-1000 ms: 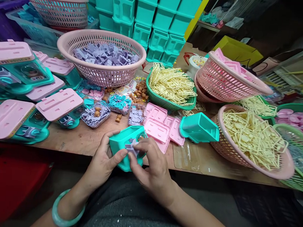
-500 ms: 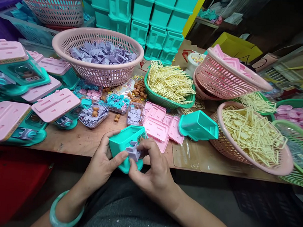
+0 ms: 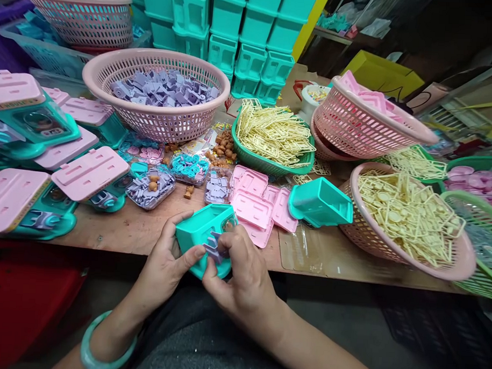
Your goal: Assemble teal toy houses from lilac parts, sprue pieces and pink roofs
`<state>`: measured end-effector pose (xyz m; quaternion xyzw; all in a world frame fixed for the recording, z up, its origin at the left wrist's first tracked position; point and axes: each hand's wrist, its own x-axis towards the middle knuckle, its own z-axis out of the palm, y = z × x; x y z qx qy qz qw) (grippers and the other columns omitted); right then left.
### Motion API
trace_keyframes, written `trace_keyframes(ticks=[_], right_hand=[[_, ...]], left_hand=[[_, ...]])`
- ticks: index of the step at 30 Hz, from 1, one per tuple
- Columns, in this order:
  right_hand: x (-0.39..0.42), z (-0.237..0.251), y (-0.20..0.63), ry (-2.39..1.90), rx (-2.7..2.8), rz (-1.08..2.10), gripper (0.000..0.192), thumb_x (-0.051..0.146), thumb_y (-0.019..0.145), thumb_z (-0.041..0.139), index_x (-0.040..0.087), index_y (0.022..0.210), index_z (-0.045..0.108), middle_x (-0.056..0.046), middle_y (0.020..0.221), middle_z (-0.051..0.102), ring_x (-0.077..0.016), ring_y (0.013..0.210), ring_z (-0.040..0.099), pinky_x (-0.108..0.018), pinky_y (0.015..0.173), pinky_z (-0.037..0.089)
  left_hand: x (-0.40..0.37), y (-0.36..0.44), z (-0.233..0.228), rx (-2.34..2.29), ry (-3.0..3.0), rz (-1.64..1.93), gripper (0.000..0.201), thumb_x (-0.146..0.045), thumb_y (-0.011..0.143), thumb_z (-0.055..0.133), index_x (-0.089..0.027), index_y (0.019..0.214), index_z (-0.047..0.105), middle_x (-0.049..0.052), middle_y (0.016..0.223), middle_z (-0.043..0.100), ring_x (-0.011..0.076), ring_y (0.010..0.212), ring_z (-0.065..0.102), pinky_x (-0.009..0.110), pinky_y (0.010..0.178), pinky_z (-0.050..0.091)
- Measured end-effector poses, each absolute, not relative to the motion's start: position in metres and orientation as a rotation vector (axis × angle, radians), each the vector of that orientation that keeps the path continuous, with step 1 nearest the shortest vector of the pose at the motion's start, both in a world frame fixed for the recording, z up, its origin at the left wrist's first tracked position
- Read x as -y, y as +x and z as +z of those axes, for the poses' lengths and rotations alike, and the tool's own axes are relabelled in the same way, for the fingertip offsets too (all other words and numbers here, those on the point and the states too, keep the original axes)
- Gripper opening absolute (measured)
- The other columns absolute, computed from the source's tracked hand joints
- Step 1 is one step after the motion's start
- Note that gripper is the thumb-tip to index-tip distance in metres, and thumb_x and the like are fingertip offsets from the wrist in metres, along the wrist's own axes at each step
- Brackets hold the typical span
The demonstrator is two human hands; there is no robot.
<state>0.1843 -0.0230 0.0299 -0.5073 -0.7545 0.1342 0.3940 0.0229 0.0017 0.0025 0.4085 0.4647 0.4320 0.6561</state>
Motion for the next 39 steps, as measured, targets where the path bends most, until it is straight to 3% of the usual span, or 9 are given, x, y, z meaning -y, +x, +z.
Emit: trace_keyframes(ticks=[7, 13, 16, 20, 25, 31, 36, 39], right_hand=[[0.023, 0.031, 0.185, -1.282, 1.866, 0.426, 0.018, 0.011, 0.090, 0.055, 0.024, 0.092, 0.043, 0.000, 0.082, 0.047, -0.0176, 0.076, 0.051, -0.030, 0.063, 0.045], [0.019, 0.034, 0.198, -1.145, 1.792, 0.771, 0.018, 0.019, 0.096, 0.060, 0.023, 0.083, 0.047, 0.000, 0.082, 0.052, -0.0159, 0.078, 0.054, -0.030, 0.069, 0.048], [0.020, 0.034, 0.202, -1.211, 1.703, 0.849, 0.013, 0.022, 0.093, 0.065, 0.023, 0.093, 0.052, 0.001, 0.082, 0.056, -0.0150, 0.074, 0.056, -0.028, 0.065, 0.049], [0.022, 0.030, 0.201, -1.175, 1.736, 0.782, 0.031, 0.021, 0.094, 0.067, 0.024, 0.121, 0.053, -0.002, 0.093, 0.063, -0.0162, 0.078, 0.061, -0.030, 0.068, 0.054], [0.026, 0.032, 0.195, -1.166, 1.922, 0.443, 0.024, 0.015, 0.095, 0.063, 0.018, 0.117, 0.055, -0.005, 0.084, 0.063, -0.0194, 0.072, 0.059, -0.033, 0.060, 0.051], [0.030, 0.035, 0.189, -1.221, 1.955, 0.320, 0.015, 0.012, 0.093, 0.061, 0.019, 0.104, 0.053, -0.004, 0.077, 0.062, -0.0192, 0.068, 0.059, -0.033, 0.060, 0.051], [0.026, 0.027, 0.197, -1.122, 1.943, 0.398, 0.014, 0.020, 0.099, 0.059, 0.020, 0.111, 0.053, -0.003, 0.080, 0.062, -0.0185, 0.070, 0.059, -0.031, 0.060, 0.051], [0.021, 0.022, 0.208, -0.978, 1.964, 0.604, 0.026, 0.033, 0.098, 0.065, 0.022, 0.118, 0.053, -0.004, 0.089, 0.064, -0.0186, 0.079, 0.063, -0.030, 0.065, 0.054]], left_hand=[[0.002, 0.024, -0.002, -1.097, 0.933, 1.021, 0.064, -0.055, 0.074, 0.084, -0.026, 0.122, 0.055, 0.005, 0.113, 0.072, 0.0245, 0.106, 0.068, 0.029, 0.088, 0.057], [0.004, 0.021, -0.001, -1.112, 0.936, 0.985, 0.053, -0.046, 0.080, 0.082, -0.027, 0.120, 0.054, 0.001, 0.105, 0.072, 0.0194, 0.096, 0.068, 0.025, 0.081, 0.056], [0.005, 0.020, 0.002, -1.097, 0.939, 0.963, 0.052, -0.043, 0.081, 0.082, -0.026, 0.121, 0.053, 0.002, 0.110, 0.071, 0.0209, 0.101, 0.069, 0.026, 0.082, 0.056], [0.005, 0.021, 0.005, -1.110, 0.982, 0.935, 0.051, -0.044, 0.084, 0.078, -0.026, 0.123, 0.050, 0.003, 0.112, 0.070, 0.0212, 0.103, 0.069, 0.027, 0.084, 0.056], [0.004, 0.020, 0.006, -1.139, 1.032, 0.911, 0.052, -0.048, 0.085, 0.074, -0.024, 0.124, 0.048, 0.004, 0.108, 0.070, 0.0211, 0.096, 0.069, 0.030, 0.083, 0.057], [0.005, 0.017, 0.005, -1.104, 1.086, 0.855, 0.055, -0.048, 0.087, 0.071, -0.025, 0.129, 0.044, 0.005, 0.114, 0.069, 0.0221, 0.101, 0.069, 0.032, 0.087, 0.056], [0.007, 0.017, 0.003, -1.067, 1.032, 0.809, 0.069, -0.048, 0.079, 0.081, -0.026, 0.130, 0.039, 0.007, 0.118, 0.067, 0.0240, 0.105, 0.068, 0.032, 0.088, 0.056], [0.007, 0.017, 0.000, -1.106, 1.022, 0.814, 0.075, -0.048, 0.073, 0.086, -0.026, 0.127, 0.038, 0.004, 0.109, 0.066, 0.0220, 0.097, 0.068, 0.030, 0.081, 0.055]])
